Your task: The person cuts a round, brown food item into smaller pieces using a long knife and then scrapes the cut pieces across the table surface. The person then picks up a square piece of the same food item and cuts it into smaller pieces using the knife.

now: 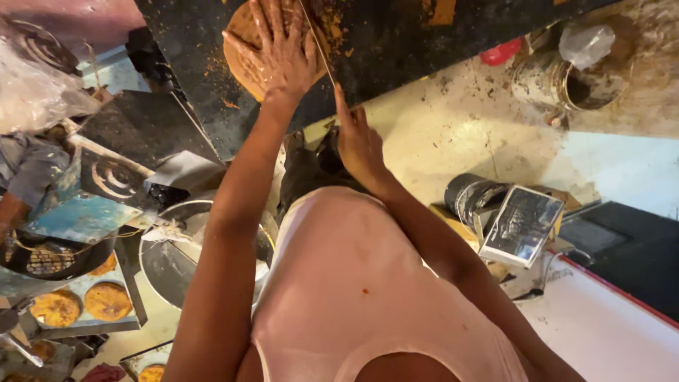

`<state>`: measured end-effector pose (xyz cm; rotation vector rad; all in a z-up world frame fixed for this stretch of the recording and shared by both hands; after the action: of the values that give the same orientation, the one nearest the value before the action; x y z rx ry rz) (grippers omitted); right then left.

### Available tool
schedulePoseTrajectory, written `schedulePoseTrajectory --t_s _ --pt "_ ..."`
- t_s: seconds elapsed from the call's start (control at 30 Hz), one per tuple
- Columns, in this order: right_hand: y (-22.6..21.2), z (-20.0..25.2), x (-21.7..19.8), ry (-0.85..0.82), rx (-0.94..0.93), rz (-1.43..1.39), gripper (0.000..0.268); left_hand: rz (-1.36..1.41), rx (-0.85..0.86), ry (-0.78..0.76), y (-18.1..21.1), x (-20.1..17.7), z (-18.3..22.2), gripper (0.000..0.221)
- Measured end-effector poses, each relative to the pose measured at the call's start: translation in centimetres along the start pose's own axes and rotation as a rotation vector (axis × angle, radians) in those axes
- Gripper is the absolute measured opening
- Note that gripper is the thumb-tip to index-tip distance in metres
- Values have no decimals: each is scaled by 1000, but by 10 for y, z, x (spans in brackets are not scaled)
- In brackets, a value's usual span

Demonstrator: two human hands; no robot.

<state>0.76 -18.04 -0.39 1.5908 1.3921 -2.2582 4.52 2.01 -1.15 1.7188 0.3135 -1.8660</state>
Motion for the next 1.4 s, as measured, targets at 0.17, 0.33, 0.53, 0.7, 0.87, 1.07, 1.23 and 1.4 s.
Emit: schedulePoseTrajectory --t_s 0.17,0.33,0.53,0.7,0.87,1.07,1.23,1.4 --pt "7 -27 5 34 -24 -6 86 15 -4 -9 -2 0 -3 58" --pt "21 -11 17 82 -142 -244 88 -5 -26 -35 1 -4 -3 60" --pt "61 37 33 -51 137 -180 77 -222 559 -320 -1 -14 14 102" --pt "33 -29 5 283 -63 -226 86 -159 310 -215 4 -25 -4 88" --pt "7 -12 -8 209 36 -49 85 47 90 -78 12 -15 -7 80" --pt "-11 -20 20 112 144 12 90 -24 261 5 -2 -10 -17 63" --pt "-21 -6 18 137 127 -6 92 27 253 -25 2 -2 -21 60" --pt "-21 -7 21 103 226 -18 87 39 258 22 2 -9 -24 59"
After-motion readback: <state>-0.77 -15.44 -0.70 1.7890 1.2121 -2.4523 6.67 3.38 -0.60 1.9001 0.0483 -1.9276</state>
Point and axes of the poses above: each hand's wrist, its own z-axis away from the middle knuckle, its own x-axis out of the palm, y = z × x, the point moved 6 cm from there along -z, towards the middle knuckle, and after that the axes turned 3 degrees about -z, right-handed, at the moved point
